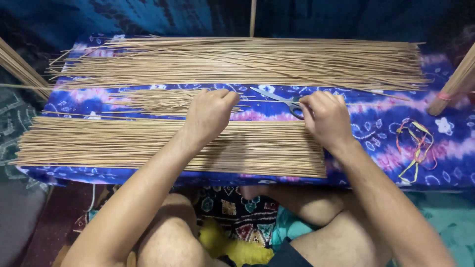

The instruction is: Aligning bundles of thin bamboo sticks and cutting them to a uniform length using scissors.

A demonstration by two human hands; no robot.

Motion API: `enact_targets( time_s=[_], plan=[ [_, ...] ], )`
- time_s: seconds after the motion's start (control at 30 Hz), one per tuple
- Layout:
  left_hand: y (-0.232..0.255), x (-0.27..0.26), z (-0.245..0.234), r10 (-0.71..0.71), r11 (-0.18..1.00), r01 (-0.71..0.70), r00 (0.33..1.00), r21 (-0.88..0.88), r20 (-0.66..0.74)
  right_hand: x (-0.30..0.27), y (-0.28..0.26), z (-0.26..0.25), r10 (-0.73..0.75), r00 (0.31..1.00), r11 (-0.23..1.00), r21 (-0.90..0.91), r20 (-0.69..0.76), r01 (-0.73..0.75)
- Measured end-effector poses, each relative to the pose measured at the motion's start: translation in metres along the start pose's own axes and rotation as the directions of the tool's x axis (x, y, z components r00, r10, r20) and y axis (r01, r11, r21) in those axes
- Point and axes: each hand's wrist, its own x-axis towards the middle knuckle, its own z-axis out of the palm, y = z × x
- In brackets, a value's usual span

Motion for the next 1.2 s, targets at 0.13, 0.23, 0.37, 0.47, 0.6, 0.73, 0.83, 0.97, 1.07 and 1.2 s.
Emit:
enact_targets(
  time_s=[0.13, 0.23, 0.37, 0.47, 0.6, 0.73, 0.83, 0.97, 1.07, 1.2],
  plan=[
    [0.001, -0.010, 0.015, -0.017, 1.000, 0.017, 0.999, -0.013, 0.040, -0.020, 0.001, -0.014, 0.062, 0.998, 0.998, -0.017, -0.003, -0.062],
    [0.030, 0.005, 0.015, 0.029, 0.998, -0.026, 0.998, -0.054, 0.058, -0.014, -0.021, -0.016, 0.032, 0.999, 0.999, 0.014, -0.003, -0.032],
    [0.063, 0.018, 0.014, 0.120, 0.984, -0.116, 0.993, -0.138, 0.019, -0.007, -0.045, -0.013, -0.015, 0.999, 0.996, 0.085, -0.038, 0.018],
    [0.051, 0.012, 0.026, 0.121, 0.985, -0.123, 0.992, -0.120, -0.018, -0.015, -0.027, -0.007, -0.002, 1.000, 0.995, 0.099, -0.019, 0.004],
    [0.012, -0.006, 0.021, 0.012, 1.000, -0.013, 0.999, -0.005, -0.031, -0.038, 0.019, -0.002, 0.070, 0.997, 0.996, 0.054, -0.016, -0.069],
    [-0.012, -0.020, 0.033, -0.040, 0.999, 0.041, 0.999, 0.022, -0.037, -0.045, 0.028, -0.010, 0.106, 0.993, 0.994, 0.041, -0.041, -0.105],
    [0.014, -0.011, 0.036, 0.016, 1.000, -0.017, 0.999, -0.011, -0.039, -0.036, 0.009, -0.008, 0.108, 0.993, 0.989, 0.106, -0.047, -0.103],
    [0.066, 0.009, 0.025, 0.119, 0.981, -0.125, 0.991, -0.146, -0.055, -0.022, -0.020, -0.007, 0.059, 0.997, 0.967, 0.249, -0.039, -0.047],
    [0.070, 0.011, 0.022, 0.119, 0.977, -0.124, 0.992, -0.175, -0.039, -0.026, -0.015, -0.006, 0.084, 0.996, 0.951, 0.298, -0.011, -0.077],
    [0.060, 0.000, 0.026, 0.048, 0.980, -0.035, 0.997, -0.195, 0.066, -0.043, 0.008, -0.012, 0.155, 0.983, 0.923, 0.342, 0.094, -0.178]
  ],
)
